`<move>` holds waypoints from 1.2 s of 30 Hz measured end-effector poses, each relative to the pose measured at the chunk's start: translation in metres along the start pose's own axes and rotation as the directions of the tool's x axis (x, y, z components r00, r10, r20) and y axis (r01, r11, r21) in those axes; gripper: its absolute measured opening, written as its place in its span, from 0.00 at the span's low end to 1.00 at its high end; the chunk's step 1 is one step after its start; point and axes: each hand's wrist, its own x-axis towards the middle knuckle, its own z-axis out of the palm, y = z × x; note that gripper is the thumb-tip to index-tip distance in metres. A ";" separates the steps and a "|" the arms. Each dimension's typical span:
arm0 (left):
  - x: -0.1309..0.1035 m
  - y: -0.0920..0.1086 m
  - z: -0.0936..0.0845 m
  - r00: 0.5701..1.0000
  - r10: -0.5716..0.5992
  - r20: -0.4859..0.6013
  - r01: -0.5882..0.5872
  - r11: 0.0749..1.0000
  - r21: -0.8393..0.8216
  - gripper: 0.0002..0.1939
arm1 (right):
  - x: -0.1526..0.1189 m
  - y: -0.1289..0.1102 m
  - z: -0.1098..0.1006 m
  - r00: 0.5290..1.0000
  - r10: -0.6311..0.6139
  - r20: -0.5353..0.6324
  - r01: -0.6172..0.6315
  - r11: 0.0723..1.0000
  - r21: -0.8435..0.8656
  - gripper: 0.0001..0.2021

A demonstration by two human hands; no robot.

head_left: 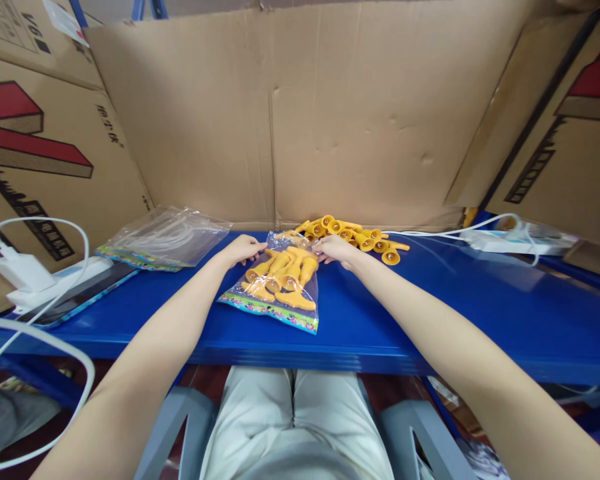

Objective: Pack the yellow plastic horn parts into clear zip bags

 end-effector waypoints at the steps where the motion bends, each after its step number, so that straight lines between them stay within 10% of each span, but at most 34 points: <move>1: 0.002 -0.002 0.003 0.997 0.036 -0.061 -0.036 0.999 -0.003 0.17 | 0.000 0.000 0.001 1.000 0.006 0.030 -0.008 0.996 0.086 0.08; 20: 0.008 -0.011 -0.003 0.995 0.008 0.097 0.049 0.822 -0.567 0.07 | 0.006 0.007 0.002 0.968 -0.045 0.247 -0.060 0.915 0.400 0.09; 36: 0.010 -0.011 0.005 0.997 0.077 0.011 -0.055 0.807 -0.588 0.17 | 0.027 0.027 -0.020 0.993 -0.089 0.081 0.048 0.911 0.409 0.08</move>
